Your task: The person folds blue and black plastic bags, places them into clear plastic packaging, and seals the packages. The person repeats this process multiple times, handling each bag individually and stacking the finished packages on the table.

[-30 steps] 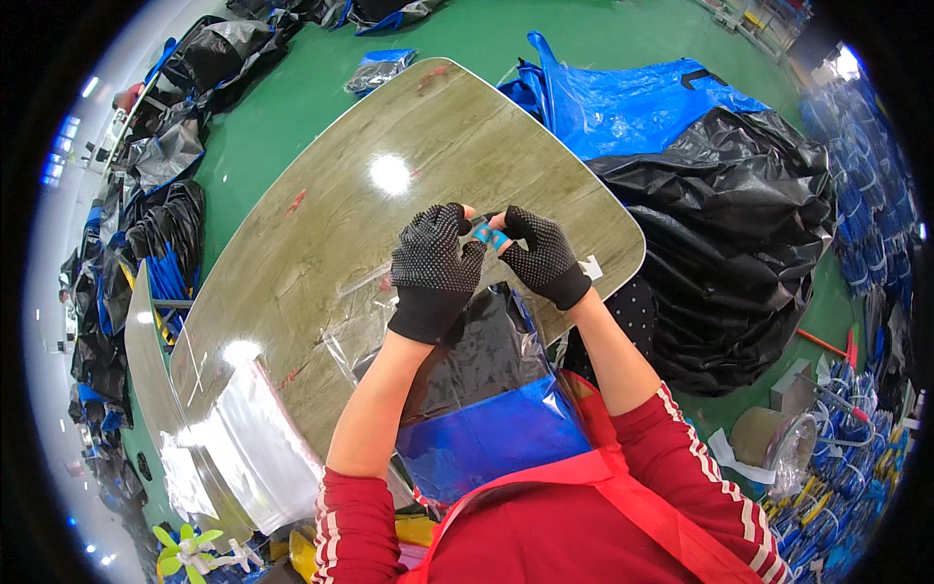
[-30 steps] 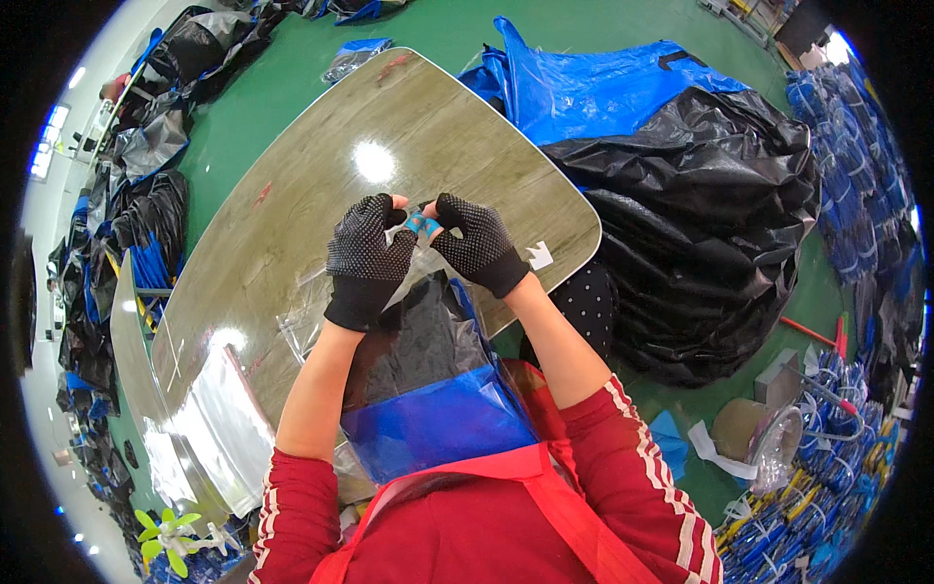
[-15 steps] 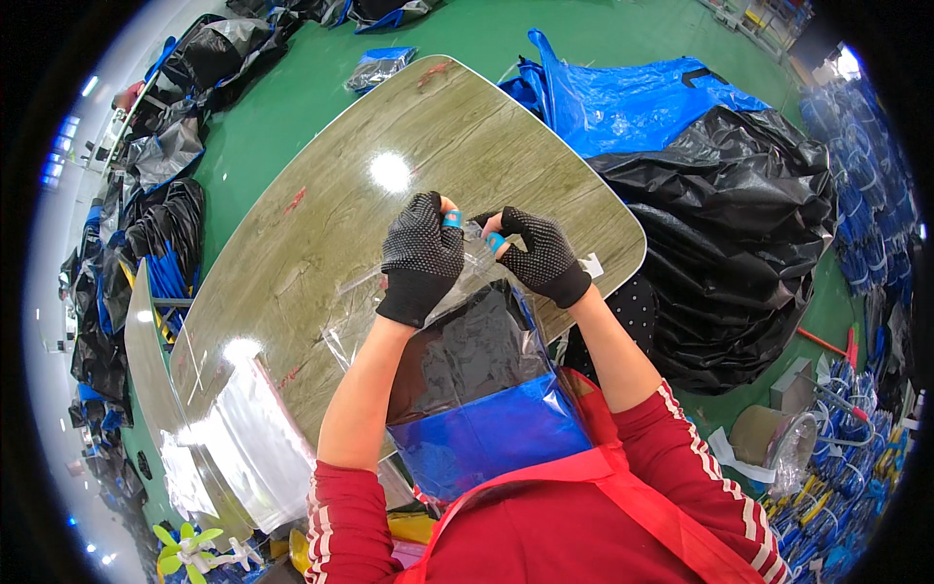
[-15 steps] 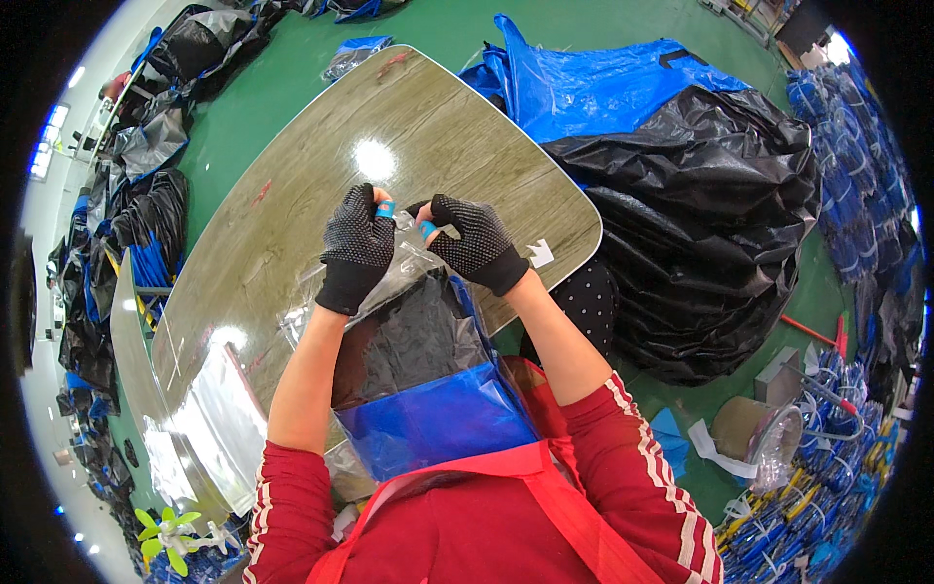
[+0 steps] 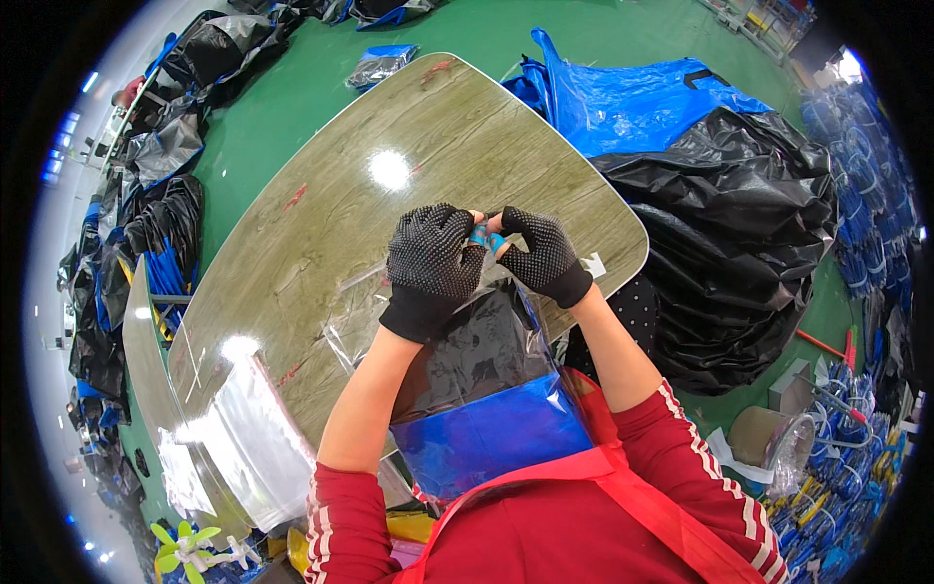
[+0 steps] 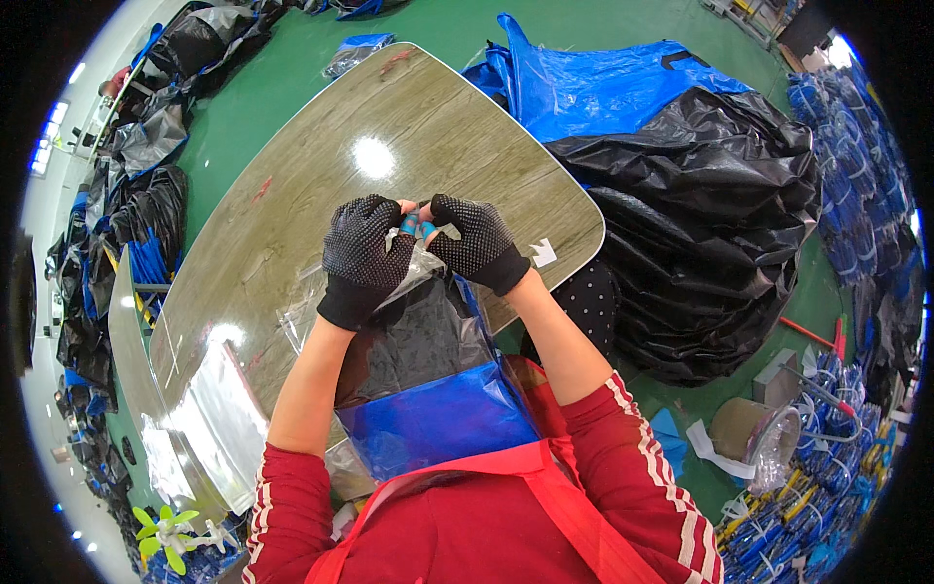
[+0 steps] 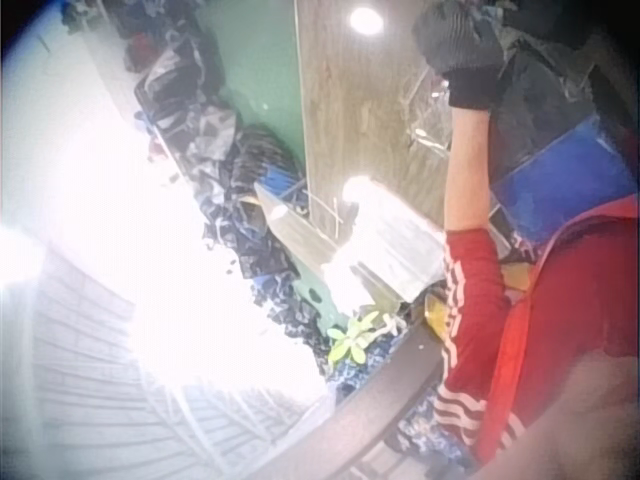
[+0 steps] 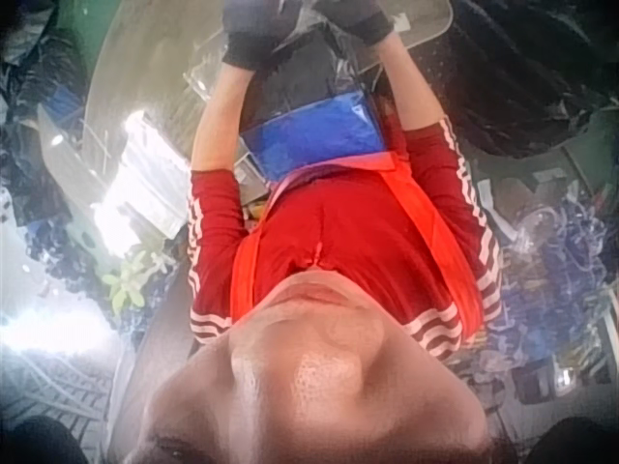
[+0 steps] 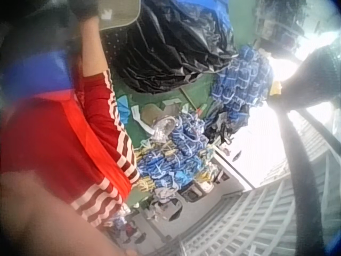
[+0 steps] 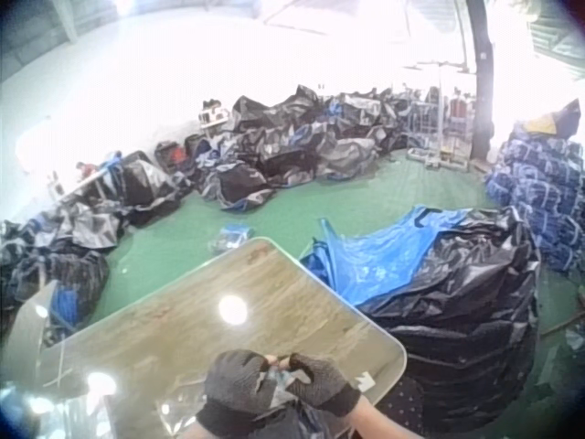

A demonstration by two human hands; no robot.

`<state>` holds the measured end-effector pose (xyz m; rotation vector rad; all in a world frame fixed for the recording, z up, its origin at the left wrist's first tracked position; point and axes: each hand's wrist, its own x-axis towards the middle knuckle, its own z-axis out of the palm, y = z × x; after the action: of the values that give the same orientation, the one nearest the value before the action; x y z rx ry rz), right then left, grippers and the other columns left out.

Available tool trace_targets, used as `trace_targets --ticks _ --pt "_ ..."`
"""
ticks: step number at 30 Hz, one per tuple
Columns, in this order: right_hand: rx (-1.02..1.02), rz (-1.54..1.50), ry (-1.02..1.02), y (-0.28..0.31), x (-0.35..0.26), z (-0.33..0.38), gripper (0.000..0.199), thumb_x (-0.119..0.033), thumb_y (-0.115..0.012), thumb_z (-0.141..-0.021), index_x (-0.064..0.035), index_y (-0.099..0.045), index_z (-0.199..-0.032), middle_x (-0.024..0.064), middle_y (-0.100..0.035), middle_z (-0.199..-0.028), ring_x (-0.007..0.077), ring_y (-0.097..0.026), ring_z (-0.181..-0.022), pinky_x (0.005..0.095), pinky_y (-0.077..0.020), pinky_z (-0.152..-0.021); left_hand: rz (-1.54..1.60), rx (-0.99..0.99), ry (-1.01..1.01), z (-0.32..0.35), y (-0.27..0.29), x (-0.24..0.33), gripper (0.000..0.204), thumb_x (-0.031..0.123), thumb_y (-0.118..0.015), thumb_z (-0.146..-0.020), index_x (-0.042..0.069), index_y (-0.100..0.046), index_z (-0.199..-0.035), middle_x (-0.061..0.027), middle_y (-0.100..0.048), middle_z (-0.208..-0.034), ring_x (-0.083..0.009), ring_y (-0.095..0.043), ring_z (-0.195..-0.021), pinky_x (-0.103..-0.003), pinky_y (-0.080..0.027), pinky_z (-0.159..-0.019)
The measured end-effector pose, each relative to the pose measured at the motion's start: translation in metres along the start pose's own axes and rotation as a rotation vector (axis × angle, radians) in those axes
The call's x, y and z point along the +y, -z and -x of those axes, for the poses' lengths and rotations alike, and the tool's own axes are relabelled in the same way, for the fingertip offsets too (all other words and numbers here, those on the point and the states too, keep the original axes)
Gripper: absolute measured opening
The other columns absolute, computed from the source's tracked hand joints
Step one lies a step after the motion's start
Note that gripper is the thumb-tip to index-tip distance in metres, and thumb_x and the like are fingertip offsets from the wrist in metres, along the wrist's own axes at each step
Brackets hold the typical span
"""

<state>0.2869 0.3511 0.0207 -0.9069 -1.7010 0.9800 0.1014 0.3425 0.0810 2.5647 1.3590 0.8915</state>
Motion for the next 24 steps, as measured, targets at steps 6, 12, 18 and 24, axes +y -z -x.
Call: trace_targets --ticks 6,12,18,24 --pt "0.019 0.001 0.056 0.001 -0.002 -0.002 0.016 -0.010 -0.065 -0.084 0.0015 -0.063 -0.094 0.0125 -0.068 -0.090 0.0218 -0.066 -0.088 0.0326 -0.0505 -0.082 -0.119 0.020 -0.097 -0.002 -0.012 -0.022 0.015 0.019 -0.070 -0.075 0.010 -0.064 -0.086 -0.0099 -0.062 -0.081 -0.0316 -0.060 -0.081 -0.040 -0.046 -0.073" --pt "0.132 -0.267 -0.138 -0.002 0.019 -0.006 0.006 -0.006 -0.062 -0.090 -0.0001 -0.060 -0.089 0.0071 -0.066 -0.084 0.0141 -0.064 -0.080 0.0286 -0.0514 -0.073 -0.774 0.239 0.296 0.090 0.091 -0.235 0.022 0.032 -0.055 -0.090 0.011 -0.063 -0.091 -0.0131 -0.064 -0.078 -0.0320 -0.062 -0.069 -0.043 -0.048 -0.061" --pt "0.104 -0.632 -0.435 0.005 0.039 -0.007 0.017 -0.017 -0.059 -0.094 -0.0006 -0.061 -0.096 0.0151 -0.068 -0.100 0.0240 -0.069 -0.088 0.0345 -0.0568 -0.074 -1.234 -0.010 1.682 0.393 0.373 -0.410 0.052 0.046 -0.050 -0.093 0.005 -0.057 -0.126 -0.0186 -0.057 -0.132 -0.0370 -0.056 -0.120 -0.043 -0.044 -0.100" --pt "-0.013 -0.641 -0.551 0.002 0.029 -0.014 0.025 -0.022 -0.065 -0.093 -0.0019 -0.060 -0.107 0.0074 -0.068 -0.101 0.0148 -0.066 -0.083 0.0262 -0.0528 -0.071 -0.331 -0.011 0.691 0.285 0.250 -0.179 0.047 0.009 -0.051 -0.095 0.000 -0.043 -0.141 -0.0205 -0.053 -0.136 -0.0297 -0.055 -0.122 -0.040 -0.043 -0.103"
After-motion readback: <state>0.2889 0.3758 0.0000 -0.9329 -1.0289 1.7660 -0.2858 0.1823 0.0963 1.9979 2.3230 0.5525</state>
